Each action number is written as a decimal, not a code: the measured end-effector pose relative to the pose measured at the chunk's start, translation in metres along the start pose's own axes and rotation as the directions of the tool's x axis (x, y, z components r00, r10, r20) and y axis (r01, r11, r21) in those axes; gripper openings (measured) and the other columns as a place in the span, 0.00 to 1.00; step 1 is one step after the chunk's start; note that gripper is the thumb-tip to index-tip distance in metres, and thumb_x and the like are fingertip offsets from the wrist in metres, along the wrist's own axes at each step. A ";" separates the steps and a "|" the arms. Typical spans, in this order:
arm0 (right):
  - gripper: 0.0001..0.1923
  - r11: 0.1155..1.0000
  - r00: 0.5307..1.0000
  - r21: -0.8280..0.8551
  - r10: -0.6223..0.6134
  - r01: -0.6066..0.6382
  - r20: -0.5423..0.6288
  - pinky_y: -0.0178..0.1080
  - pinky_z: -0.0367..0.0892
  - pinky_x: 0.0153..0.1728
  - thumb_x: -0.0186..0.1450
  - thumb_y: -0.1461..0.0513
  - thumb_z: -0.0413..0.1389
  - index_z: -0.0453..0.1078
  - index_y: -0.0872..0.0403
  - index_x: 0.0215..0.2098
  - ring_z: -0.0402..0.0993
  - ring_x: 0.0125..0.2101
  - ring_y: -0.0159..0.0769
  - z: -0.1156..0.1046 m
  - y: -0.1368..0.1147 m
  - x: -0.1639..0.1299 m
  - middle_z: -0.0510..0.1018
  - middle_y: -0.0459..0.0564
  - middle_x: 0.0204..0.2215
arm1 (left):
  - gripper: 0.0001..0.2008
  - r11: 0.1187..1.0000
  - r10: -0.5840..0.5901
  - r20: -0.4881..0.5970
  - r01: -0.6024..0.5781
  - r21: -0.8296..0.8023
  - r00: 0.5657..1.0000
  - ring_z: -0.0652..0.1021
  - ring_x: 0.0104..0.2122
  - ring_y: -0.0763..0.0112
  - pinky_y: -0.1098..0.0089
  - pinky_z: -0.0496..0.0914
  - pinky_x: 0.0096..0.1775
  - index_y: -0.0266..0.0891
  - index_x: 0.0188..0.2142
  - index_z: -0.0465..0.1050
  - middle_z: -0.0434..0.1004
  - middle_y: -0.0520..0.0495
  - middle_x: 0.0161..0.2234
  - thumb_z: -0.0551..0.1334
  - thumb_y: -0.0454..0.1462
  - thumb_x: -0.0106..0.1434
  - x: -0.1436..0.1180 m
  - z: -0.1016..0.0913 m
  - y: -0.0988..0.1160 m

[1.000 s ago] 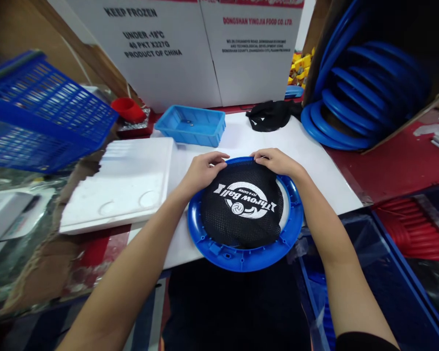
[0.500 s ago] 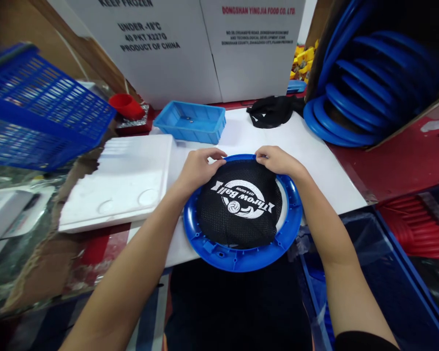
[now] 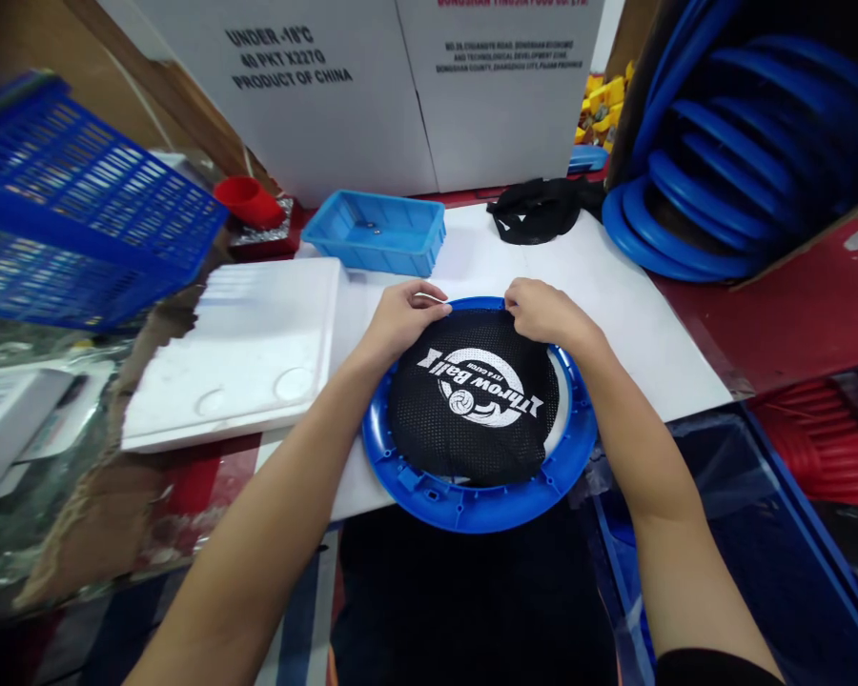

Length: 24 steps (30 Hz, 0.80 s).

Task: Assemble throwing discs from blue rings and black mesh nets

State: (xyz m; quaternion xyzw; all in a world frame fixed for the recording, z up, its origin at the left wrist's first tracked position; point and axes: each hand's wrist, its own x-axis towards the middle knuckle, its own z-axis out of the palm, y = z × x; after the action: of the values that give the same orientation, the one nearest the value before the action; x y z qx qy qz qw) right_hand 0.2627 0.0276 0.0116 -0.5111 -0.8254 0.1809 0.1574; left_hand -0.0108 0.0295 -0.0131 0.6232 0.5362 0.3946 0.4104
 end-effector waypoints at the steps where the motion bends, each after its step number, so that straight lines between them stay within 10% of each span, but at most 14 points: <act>1: 0.07 1.000 1.000 -0.006 0.012 -0.012 -0.014 0.55 0.72 0.53 0.66 0.65 0.58 0.78 0.48 0.33 0.77 0.45 0.52 0.000 0.000 -0.001 0.83 0.55 0.44 | 0.08 1.000 0.000 0.002 0.000 0.010 1.000 0.83 0.35 0.62 0.59 0.78 0.44 0.39 0.39 0.79 0.86 0.45 0.33 0.72 0.36 0.59 0.000 0.000 0.000; 24: 0.07 0.948 0.973 0.227 -0.199 0.222 -0.121 0.54 0.71 0.60 0.71 0.59 0.57 0.78 0.49 0.39 0.79 0.52 0.49 0.006 -0.015 0.003 0.84 0.55 0.49 | 0.12 0.819 0.331 0.252 -0.410 0.403 0.909 0.83 0.53 0.54 0.54 0.74 0.60 0.43 0.51 0.85 0.87 0.42 0.52 0.64 0.36 0.72 -0.019 0.007 0.024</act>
State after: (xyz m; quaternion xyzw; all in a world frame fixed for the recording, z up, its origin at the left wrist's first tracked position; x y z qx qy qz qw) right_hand 0.2471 0.0236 0.0138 -0.4056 -0.8389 0.2362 0.2756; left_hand 0.0025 0.0079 0.0061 0.8243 0.4432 0.2786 0.2155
